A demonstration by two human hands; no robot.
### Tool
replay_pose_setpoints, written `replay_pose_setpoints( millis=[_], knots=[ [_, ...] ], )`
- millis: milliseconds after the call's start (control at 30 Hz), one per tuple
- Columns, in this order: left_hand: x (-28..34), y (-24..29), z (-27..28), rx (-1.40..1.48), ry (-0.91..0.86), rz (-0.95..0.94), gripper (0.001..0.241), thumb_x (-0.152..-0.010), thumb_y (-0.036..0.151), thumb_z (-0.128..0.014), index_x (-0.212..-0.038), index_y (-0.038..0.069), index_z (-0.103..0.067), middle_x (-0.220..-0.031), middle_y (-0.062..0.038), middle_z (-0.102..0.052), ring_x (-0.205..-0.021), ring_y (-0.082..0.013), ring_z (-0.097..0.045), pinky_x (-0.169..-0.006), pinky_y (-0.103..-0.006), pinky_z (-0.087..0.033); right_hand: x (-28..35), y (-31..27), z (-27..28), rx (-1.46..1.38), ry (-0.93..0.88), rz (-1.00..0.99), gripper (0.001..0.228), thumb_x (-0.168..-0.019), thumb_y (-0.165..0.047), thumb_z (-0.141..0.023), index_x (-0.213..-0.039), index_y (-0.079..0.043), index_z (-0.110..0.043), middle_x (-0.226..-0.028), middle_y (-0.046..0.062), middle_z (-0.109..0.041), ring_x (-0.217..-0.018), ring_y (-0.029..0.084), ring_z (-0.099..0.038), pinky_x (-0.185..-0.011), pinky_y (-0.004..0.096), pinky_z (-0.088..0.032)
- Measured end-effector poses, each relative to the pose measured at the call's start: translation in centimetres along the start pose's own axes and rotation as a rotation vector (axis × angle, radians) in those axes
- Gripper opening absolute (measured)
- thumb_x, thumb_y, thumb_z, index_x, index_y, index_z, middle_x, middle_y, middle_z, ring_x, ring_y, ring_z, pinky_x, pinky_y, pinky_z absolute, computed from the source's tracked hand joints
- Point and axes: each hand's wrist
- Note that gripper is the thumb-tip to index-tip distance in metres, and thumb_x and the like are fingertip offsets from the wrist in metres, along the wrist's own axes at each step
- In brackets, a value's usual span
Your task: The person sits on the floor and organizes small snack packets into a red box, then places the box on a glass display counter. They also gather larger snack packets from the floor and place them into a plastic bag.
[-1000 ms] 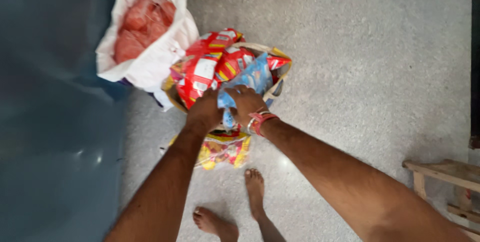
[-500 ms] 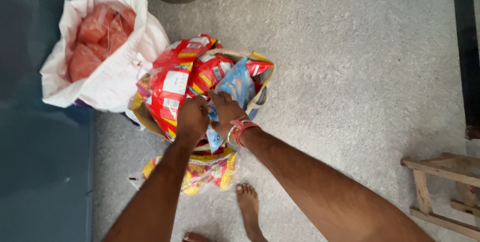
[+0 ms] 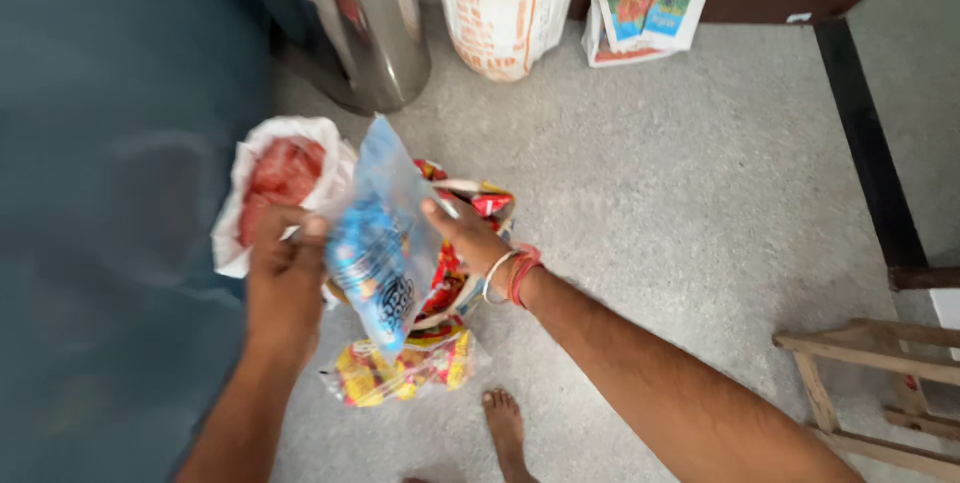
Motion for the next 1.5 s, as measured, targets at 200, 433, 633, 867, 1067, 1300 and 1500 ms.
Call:
replay_pose_setpoints(
  millis=[200,433,633,867,1067,1300,1500],
  knots=[
    [8.9,17.8,2.9,0.31,0.217,-0.048,0.014,-0.108,0.027,-0.058,-0.108,0.014,-0.055,-0.107,-0.002,-0.07,-0.094,-0.0142,-0.069,-0.081,-0.0361,-0.057,5.2,-12.3,-4.3,-0.775,-0.249,-0.167,0.058,-0.086,-0.043,-0.074,-0.131,-0.009,-0.063,-0.124,0.009,-0.071,-0.114,0.026,-0.067,-0.102,0.048,-0.054],
    [20.8,27.7,5.5,0.554,0.474,-0.201,0.037,-0.101,0.038,-0.056,-0.126,0.011,-0.061,-0.126,-0.003,-0.071,-0.112,-0.019,-0.071,-0.094,-0.04,-0.059,13.4,-25.2,-15.2,-0.744,-0.367,0.132,0.033,-0.085,-0.018,-0.08,-0.114,-0.006,-0.071,-0.108,0.009,-0.075,-0.098,0.024,-0.073,-0.09,0.046,-0.061],
    [33.5,29.3,7.0,0.541,0.633,-0.192,0.033,-0.095,0.023,-0.068,-0.127,0.016,-0.063,-0.113,0.001,-0.072,-0.095,-0.0152,-0.068,-0.072,-0.0333,-0.053,25.4,-29.6,-25.8,-0.667,-0.489,0.234,0.036,-0.084,-0.025,-0.082,-0.112,-0.004,-0.072,-0.104,0.007,-0.075,-0.089,0.02,-0.072,-0.08,0.041,-0.06],
    [53.7,30.7,8.2,0.67,0.969,-0.374,0.027,-0.099,0.027,-0.064,-0.12,0.011,-0.065,-0.112,0.0,-0.073,-0.094,-0.0131,-0.069,-0.078,-0.0284,-0.056,41.4,-29.5,-30.5,-0.432,-0.845,0.393,0.038,-0.081,-0.017,-0.087,-0.111,0.001,-0.073,-0.106,0.01,-0.076,-0.093,0.021,-0.074,-0.084,0.04,-0.061],
    [69.6,29.7,4.8,0.799,1.075,-0.543,0.019,-0.103,0.023,-0.064,-0.115,0.008,-0.064,-0.107,-0.003,-0.073,-0.095,-0.0147,-0.069,-0.082,-0.0288,-0.056,54.4,-26.9,-32.1,-0.395,-1.036,0.312,0.049,-0.076,-0.019,-0.085,-0.119,-0.003,-0.068,-0.109,0.008,-0.076,-0.097,0.02,-0.075,-0.086,0.038,-0.063],
    [80.4,30.4,0.6,0.946,1.397,-0.695,0.021,-0.101,0.017,-0.06,-0.113,0.0,-0.066,-0.11,-0.006,-0.074,-0.098,-0.0138,-0.072,-0.091,-0.0265,-0.061,62.9,-24.2,-34.1,-0.285,-1.146,0.182,0.054,-0.078,-0.025,-0.085,-0.121,0.002,-0.068,-0.106,0.009,-0.075,-0.09,0.021,-0.075,-0.076,0.037,-0.063],
    [85.7,31.3,-2.3,0.847,1.577,-0.726,0.02,-0.1,0.013,-0.063,-0.111,-0.003,-0.064,-0.108,-0.011,-0.069,-0.097,-0.0189,-0.069,-0.087,-0.033,-0.062,67.8,-22.9,-36.3,-0.268,-1.203,0.101,0.05,-0.074,-0.022,-0.084,-0.116,-0.001,-0.066,-0.102,0.008,-0.075,-0.086,0.021,-0.075,-0.069,0.039,-0.064]
  ],
)
Point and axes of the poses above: each hand's wrist, its own x-axis away from the middle knuckle, its own z-axis out of the back of the hand, y = z × x
